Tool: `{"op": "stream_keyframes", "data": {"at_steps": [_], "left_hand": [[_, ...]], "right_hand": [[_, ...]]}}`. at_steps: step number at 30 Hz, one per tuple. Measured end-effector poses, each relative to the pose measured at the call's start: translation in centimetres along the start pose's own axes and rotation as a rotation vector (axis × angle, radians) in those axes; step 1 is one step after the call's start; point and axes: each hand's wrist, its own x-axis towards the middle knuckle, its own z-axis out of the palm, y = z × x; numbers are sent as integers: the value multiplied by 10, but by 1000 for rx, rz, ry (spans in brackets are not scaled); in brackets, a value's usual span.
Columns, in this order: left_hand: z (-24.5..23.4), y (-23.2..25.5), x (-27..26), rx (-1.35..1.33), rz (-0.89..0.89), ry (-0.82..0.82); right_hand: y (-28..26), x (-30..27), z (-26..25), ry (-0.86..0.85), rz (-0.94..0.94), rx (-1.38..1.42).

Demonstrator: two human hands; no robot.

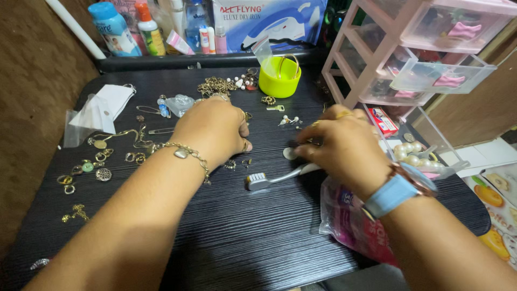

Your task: The person sits at a desk covered with jewelry, puts rings onto their fingers and takes them off, then places rings, bracelets and necklaces into small clear ziplock bags and a pink plastic drawer organizer, opening and closing its drawers.

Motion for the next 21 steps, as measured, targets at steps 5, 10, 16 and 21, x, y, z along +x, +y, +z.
{"op": "stream_keyframes", "data": {"at_steps": [5, 10, 16, 21], "left_hand": [[-5, 6, -1, 39, -39, -69], [-2, 4, 0, 45, 3, -59], [-4, -4, 7, -140, 18, -61], [6, 21, 17, -620, -18, 151]], "right_hand": [[-8, 18, 10, -211, 5, -17], [-4, 40, 9, -418, 22, 22], [-12, 23, 9, -242, 127, 273], [-15, 11, -1, -31, 312, 1180]]}}
